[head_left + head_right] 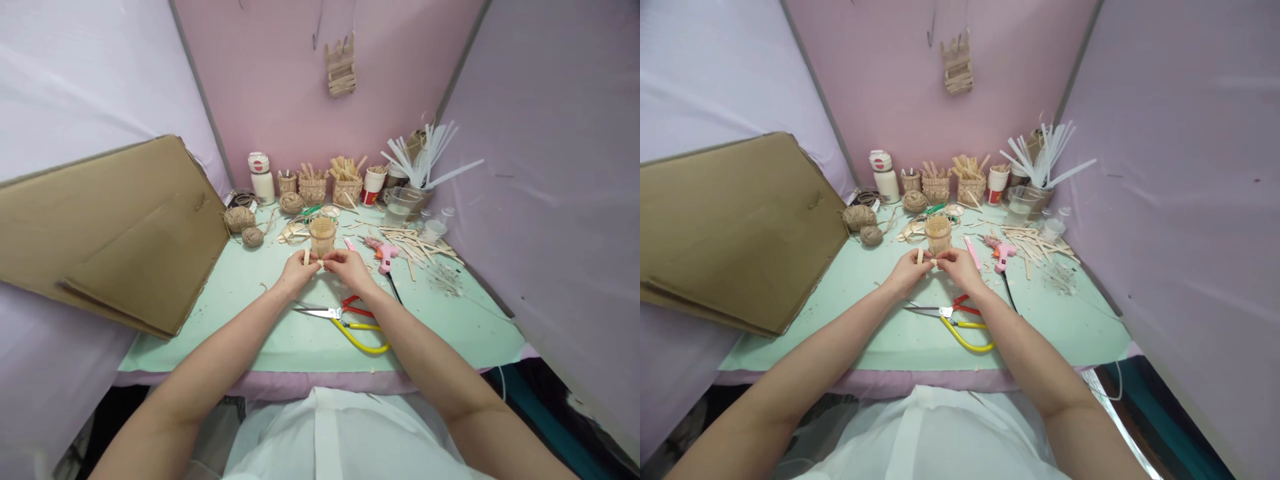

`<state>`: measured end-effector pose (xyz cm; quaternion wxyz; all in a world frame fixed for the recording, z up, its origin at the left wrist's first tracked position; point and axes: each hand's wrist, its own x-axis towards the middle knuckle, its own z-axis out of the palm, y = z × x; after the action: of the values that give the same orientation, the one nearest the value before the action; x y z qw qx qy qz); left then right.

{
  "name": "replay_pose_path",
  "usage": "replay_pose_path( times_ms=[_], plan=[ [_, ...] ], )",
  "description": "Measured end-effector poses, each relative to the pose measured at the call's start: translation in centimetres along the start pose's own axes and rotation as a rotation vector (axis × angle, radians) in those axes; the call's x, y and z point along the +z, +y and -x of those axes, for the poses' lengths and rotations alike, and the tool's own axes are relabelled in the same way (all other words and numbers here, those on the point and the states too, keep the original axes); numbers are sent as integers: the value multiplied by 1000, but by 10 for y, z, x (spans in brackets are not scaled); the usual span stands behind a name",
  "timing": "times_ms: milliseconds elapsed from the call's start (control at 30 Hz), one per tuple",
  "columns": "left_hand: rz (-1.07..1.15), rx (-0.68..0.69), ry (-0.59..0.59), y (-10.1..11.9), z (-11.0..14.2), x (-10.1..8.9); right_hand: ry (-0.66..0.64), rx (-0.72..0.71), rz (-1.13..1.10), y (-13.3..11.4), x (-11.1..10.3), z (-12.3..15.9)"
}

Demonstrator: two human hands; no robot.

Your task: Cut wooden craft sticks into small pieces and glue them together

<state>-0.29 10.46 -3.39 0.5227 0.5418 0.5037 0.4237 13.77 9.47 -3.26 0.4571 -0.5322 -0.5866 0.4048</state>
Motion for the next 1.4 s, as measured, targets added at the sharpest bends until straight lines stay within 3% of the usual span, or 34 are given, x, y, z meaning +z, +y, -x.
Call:
replay_pose_path(
  times_ms=[100,300,633,867,967,1033,1100,1167,1267,1400],
  plan=[
    [-96,48,-51,1,-1,-6,-2,13,69,2,-1,-2],
    [-451,140,-17,-2,-10,-23,-52,10,290,1,-2,-3],
    [-529,209,13,1,-5,-18,-101,-56,572,-5,8,-7],
    [-522,191,46,7,-1,-24,-112,-87,670,-17,-4,4],
    [-418,104,58,16,2,-31,-138,-123,717,-31,-21,27],
    [-164,-36,2,24,5,-36,-207,-137,749,-40,-35,50],
    [102,-148,-98,31,7,-40,-352,-127,828,-45,-49,72],
    [255,-175,-166,35,8,-43,-452,-114,917,-47,-58,90],
    [329,-190,-217,36,7,-46,-509,-75,997,-47,-62,101],
    [334,-185,-249,34,7,-50,-566,-126,1073,-42,-55,96]
  ],
)
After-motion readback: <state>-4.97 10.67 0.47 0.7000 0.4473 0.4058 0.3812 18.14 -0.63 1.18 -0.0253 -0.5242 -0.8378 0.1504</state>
